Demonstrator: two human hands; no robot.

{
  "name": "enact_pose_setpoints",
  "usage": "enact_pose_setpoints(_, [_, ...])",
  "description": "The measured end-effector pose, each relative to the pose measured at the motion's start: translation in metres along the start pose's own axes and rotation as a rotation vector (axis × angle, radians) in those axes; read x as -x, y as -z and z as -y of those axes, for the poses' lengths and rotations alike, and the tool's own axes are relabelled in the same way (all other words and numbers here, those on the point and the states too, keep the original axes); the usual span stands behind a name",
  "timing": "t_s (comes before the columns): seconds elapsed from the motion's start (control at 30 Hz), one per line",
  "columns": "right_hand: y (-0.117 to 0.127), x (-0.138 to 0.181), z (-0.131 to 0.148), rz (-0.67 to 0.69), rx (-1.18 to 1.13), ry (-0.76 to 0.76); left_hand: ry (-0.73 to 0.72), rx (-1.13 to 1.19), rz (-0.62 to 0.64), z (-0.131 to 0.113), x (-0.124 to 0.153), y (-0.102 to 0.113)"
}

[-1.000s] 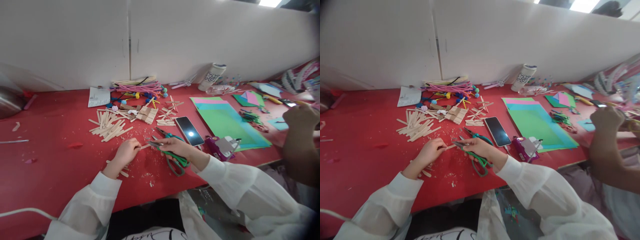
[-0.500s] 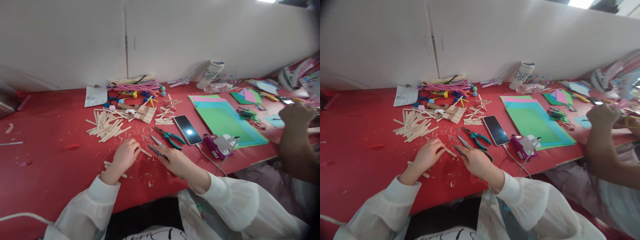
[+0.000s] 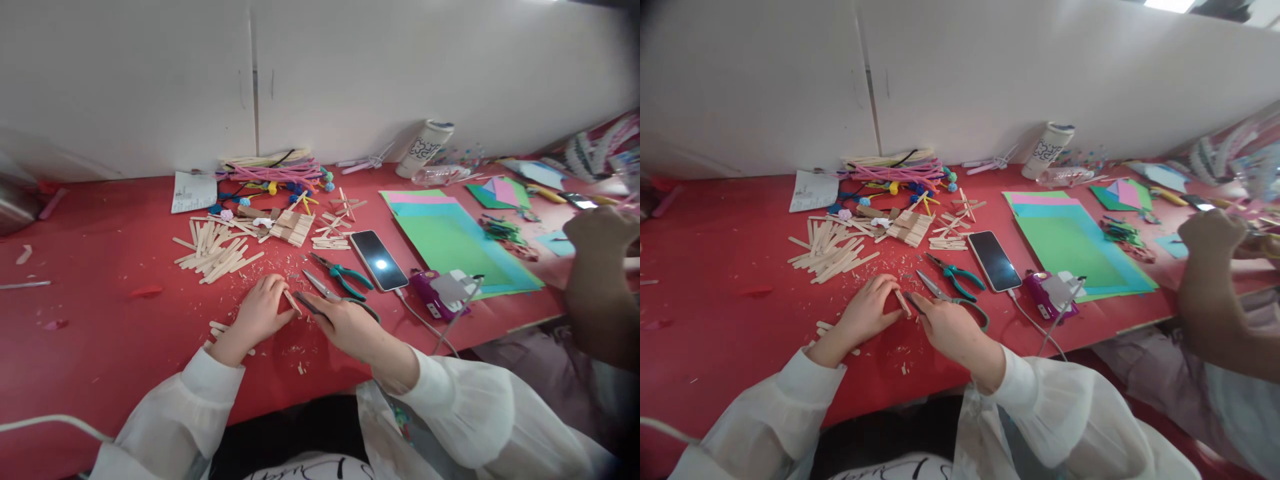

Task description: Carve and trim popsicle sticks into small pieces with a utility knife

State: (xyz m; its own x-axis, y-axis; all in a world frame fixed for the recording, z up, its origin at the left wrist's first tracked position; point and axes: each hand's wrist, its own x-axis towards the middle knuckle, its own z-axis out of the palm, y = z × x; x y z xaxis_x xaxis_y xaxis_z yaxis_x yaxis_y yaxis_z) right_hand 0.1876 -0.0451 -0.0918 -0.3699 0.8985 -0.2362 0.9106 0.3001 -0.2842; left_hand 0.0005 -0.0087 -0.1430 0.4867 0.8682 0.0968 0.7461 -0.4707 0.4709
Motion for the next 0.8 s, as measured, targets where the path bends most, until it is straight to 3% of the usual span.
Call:
enact_pose_setpoints(0.47, [0.004,-0.007,0.011,0.088,0.220,0.054,-0.003,-0.045,-0.014,-0.001,-0.002,-0.005])
enact_pose_setpoints(0.63, [0.011,-0.007,0.024,0.163,0.373,0.074,0.015,-0.077,0.003,-0.005,-0.002,-0.005])
enact_pose_setpoints(0.8, [0.014,-0.011,0.039,0.177,0.353,0.089,0.044,-0.100,0.006,-0.008,-0.003,-0.006])
